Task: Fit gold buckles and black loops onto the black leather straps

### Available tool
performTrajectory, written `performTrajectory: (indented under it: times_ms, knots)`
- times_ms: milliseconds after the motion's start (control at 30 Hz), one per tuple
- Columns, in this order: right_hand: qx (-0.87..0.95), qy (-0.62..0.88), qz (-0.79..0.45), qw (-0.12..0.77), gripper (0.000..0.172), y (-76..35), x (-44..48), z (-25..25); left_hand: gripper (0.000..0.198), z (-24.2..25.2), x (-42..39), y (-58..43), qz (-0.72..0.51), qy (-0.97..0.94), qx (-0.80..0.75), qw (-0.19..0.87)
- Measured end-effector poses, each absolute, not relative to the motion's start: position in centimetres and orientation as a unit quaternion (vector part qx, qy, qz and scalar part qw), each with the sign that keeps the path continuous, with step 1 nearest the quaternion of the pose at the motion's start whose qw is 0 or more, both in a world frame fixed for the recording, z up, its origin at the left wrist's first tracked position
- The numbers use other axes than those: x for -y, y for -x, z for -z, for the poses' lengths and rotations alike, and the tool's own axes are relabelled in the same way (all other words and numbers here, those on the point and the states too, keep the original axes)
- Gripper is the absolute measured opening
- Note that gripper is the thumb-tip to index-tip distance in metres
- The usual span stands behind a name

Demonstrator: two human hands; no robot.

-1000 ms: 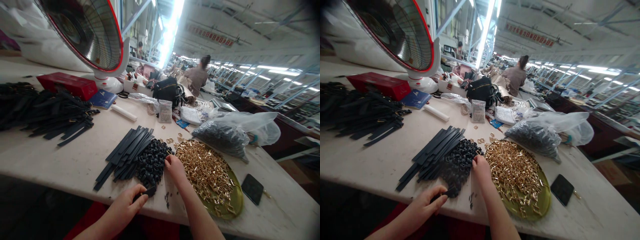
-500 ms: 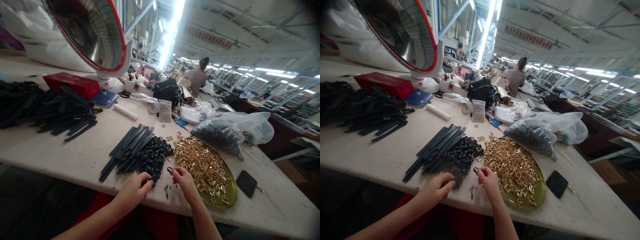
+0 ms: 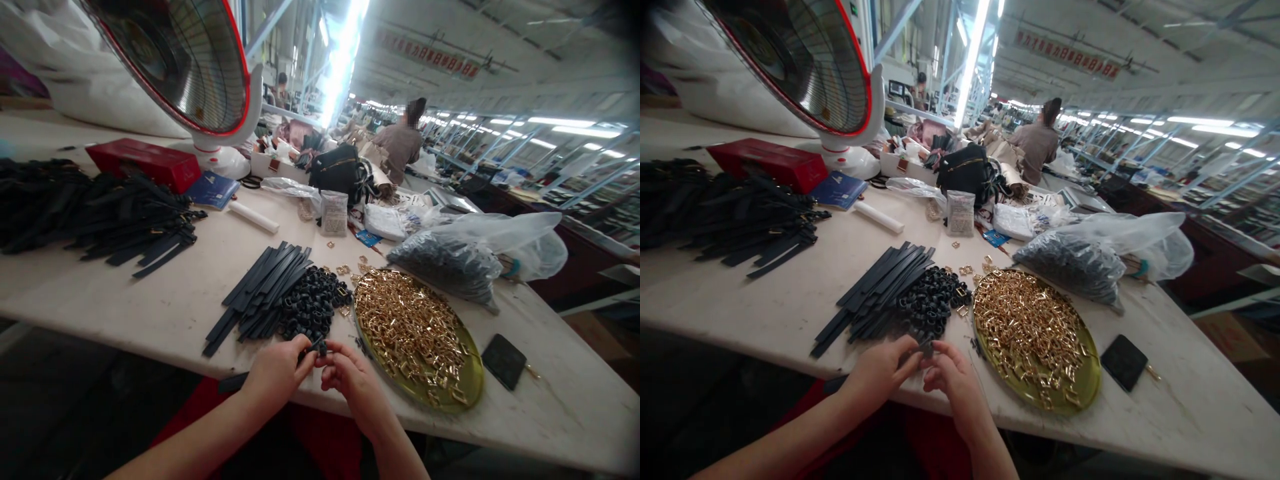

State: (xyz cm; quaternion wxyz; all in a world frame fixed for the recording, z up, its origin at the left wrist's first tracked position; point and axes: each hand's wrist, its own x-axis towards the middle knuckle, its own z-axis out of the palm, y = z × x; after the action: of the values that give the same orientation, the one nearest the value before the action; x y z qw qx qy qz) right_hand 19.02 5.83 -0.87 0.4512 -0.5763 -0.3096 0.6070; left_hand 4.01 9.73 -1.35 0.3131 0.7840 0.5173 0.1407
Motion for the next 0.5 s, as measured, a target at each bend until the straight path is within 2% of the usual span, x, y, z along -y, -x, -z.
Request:
performTrajectory:
  times_ms: [200,267,400,500]
  knots:
    - [0.381,0.604,-0.534,0.453,0.036,-18.9,-5.7,2.3,0.02,1.2,-9.2,-4.0,-0.14,-0.797,-0.502,0.306]
    - [0.369,0.593,-0.541,0.469,0.035,-18.9,-5.6,2.5,0.02,1.1,-9.3,-3.9,-0.166,-0.778,-0.5,0.342]
    - [0.269,0.532,-0.621,0.509,0.032,-18.9,-5.2,2.5,0.025,1.2,-9.5,-3.5,-0.221,-0.713,-0.459,0.481]
    - [0.237,0.527,-0.627,0.522,0.033,-18.6,-4.8,2.7,0.025,1.6,-9.3,-3.3,-0.21,-0.706,-0.446,0.509]
